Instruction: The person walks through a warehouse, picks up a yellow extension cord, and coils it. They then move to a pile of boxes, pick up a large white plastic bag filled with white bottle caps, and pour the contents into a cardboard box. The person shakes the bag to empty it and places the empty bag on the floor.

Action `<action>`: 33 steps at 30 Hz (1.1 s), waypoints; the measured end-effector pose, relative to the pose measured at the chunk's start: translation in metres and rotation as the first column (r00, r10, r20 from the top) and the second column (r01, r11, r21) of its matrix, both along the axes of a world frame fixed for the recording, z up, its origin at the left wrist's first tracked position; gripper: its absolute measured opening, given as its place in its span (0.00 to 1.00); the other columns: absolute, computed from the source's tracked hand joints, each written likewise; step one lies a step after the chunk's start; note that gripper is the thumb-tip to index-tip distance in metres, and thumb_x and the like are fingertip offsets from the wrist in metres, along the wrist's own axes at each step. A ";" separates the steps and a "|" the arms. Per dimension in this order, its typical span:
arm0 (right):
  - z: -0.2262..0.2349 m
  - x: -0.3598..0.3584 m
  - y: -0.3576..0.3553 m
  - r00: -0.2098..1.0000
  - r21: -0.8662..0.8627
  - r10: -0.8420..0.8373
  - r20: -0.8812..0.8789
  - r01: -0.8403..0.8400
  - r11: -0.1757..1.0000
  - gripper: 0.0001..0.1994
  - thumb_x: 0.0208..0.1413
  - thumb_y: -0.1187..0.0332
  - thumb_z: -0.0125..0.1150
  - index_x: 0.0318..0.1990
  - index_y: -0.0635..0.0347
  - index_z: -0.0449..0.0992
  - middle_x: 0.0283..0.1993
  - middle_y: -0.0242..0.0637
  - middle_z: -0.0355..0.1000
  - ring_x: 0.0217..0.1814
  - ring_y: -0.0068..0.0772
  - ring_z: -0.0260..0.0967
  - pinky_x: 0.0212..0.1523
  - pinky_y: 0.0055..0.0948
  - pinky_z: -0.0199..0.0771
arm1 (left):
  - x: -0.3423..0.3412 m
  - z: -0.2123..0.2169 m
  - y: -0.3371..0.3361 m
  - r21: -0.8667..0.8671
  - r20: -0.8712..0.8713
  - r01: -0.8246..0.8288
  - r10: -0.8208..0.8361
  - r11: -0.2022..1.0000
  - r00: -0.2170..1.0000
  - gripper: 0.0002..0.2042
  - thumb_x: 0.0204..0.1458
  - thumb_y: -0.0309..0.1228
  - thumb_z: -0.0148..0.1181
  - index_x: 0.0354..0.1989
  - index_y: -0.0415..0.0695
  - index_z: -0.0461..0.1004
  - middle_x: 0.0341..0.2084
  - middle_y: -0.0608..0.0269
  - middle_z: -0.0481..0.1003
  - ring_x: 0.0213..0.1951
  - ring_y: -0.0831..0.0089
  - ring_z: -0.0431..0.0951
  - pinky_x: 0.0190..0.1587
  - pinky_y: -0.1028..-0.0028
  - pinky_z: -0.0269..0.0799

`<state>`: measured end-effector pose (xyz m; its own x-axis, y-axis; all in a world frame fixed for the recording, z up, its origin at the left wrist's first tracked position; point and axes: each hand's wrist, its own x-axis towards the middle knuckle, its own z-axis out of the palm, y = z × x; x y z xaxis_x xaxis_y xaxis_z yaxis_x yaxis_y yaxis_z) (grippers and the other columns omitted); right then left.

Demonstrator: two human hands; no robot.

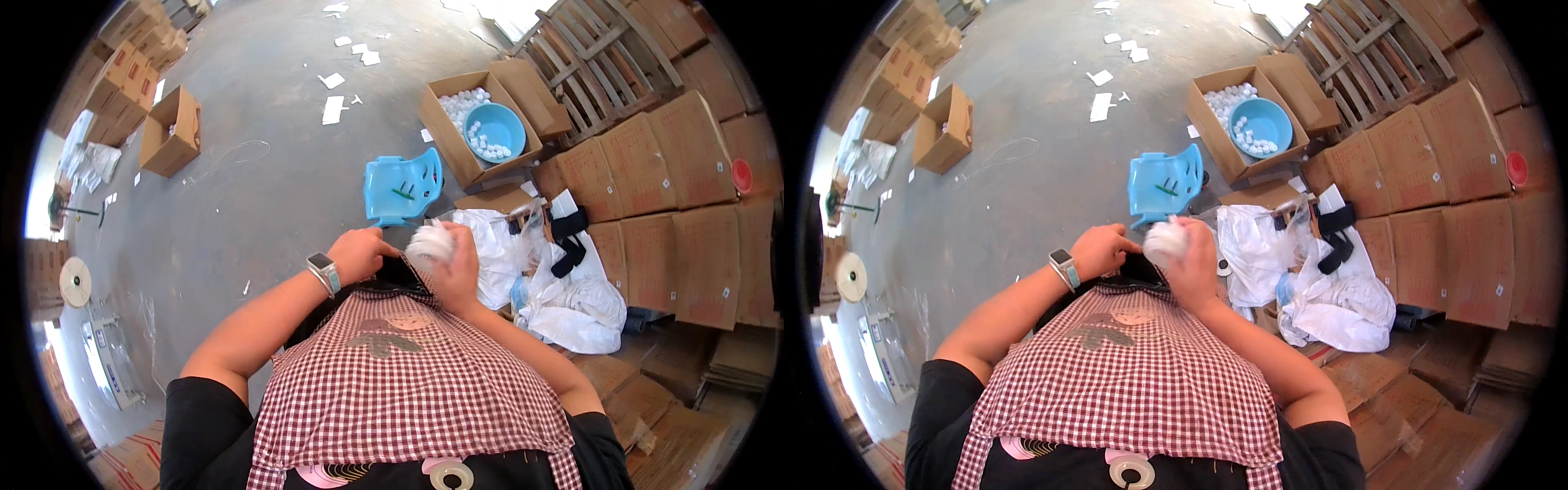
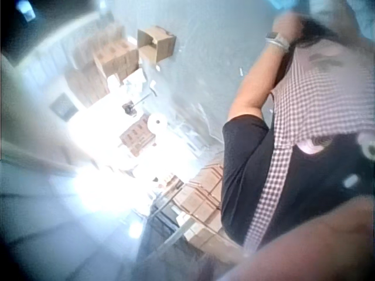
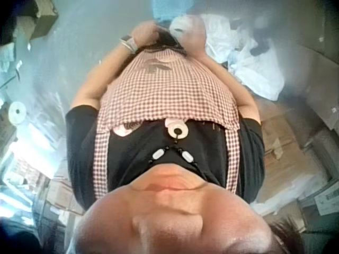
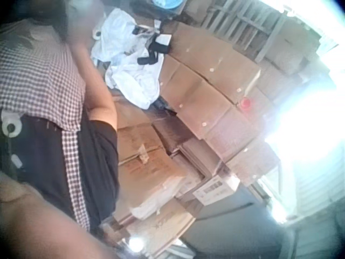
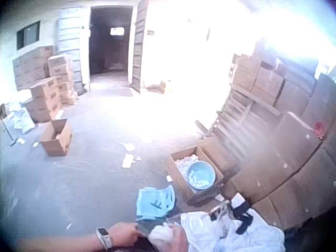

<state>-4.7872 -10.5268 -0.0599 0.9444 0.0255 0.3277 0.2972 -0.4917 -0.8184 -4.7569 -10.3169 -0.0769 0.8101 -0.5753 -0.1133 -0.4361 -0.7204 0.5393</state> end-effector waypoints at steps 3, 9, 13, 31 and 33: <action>0.003 0.008 0.017 0.890 -0.460 0.343 0.299 -0.180 0.870 0.13 0.40 0.70 0.59 0.36 0.58 0.68 0.49 0.40 0.65 0.50 0.43 0.62 0.45 0.34 0.61 | 0.011 -0.001 0.003 0.077 -0.043 -0.162 0.165 0.984 0.985 0.09 0.42 0.29 0.57 0.32 0.51 0.81 0.21 0.57 0.76 0.25 0.55 0.76 0.30 0.63 0.73; -0.002 0.019 0.028 0.656 -0.641 0.753 -0.048 -0.598 0.480 0.08 0.45 0.70 0.53 0.35 0.58 0.70 0.38 0.33 0.69 0.41 0.36 0.64 0.42 0.32 0.65 | 0.025 -0.016 0.026 -0.220 -0.778 -0.542 0.189 0.811 0.599 0.10 0.44 0.19 0.58 0.36 0.35 0.78 0.23 0.62 0.76 0.25 0.73 0.76 0.31 0.75 0.73; 0.003 0.022 0.037 0.531 -0.641 0.799 -0.282 -0.724 0.255 0.09 0.48 0.70 0.50 0.37 0.61 0.70 0.38 0.35 0.70 0.43 0.37 0.65 0.45 0.31 0.69 | 0.027 -0.018 0.023 -0.185 -0.899 -0.740 0.193 0.647 0.394 0.15 0.44 0.16 0.55 0.43 0.36 0.75 0.26 0.60 0.75 0.27 0.74 0.75 0.32 0.75 0.72; -0.065 0.037 0.048 0.296 0.514 0.423 -0.856 0.418 0.749 0.17 0.54 0.68 0.45 0.51 0.59 0.70 0.51 0.49 0.69 0.55 0.45 0.64 0.53 0.37 0.64 | 0.007 -0.006 -0.027 -0.442 -0.701 -0.501 0.063 0.744 0.711 0.14 0.51 0.22 0.51 0.47 0.42 0.61 0.24 0.66 0.70 0.27 0.81 0.68 0.32 0.79 0.65; -0.105 0.043 0.037 0.292 0.438 0.649 -0.703 0.896 0.071 0.19 0.55 0.67 0.44 0.54 0.57 0.68 0.55 0.49 0.67 0.59 0.45 0.62 0.57 0.37 0.61 | -0.001 -0.022 -0.037 -0.452 -0.525 -0.398 0.122 0.798 0.842 0.15 0.50 0.23 0.51 0.47 0.41 0.61 0.26 0.61 0.70 0.30 0.75 0.69 0.35 0.75 0.66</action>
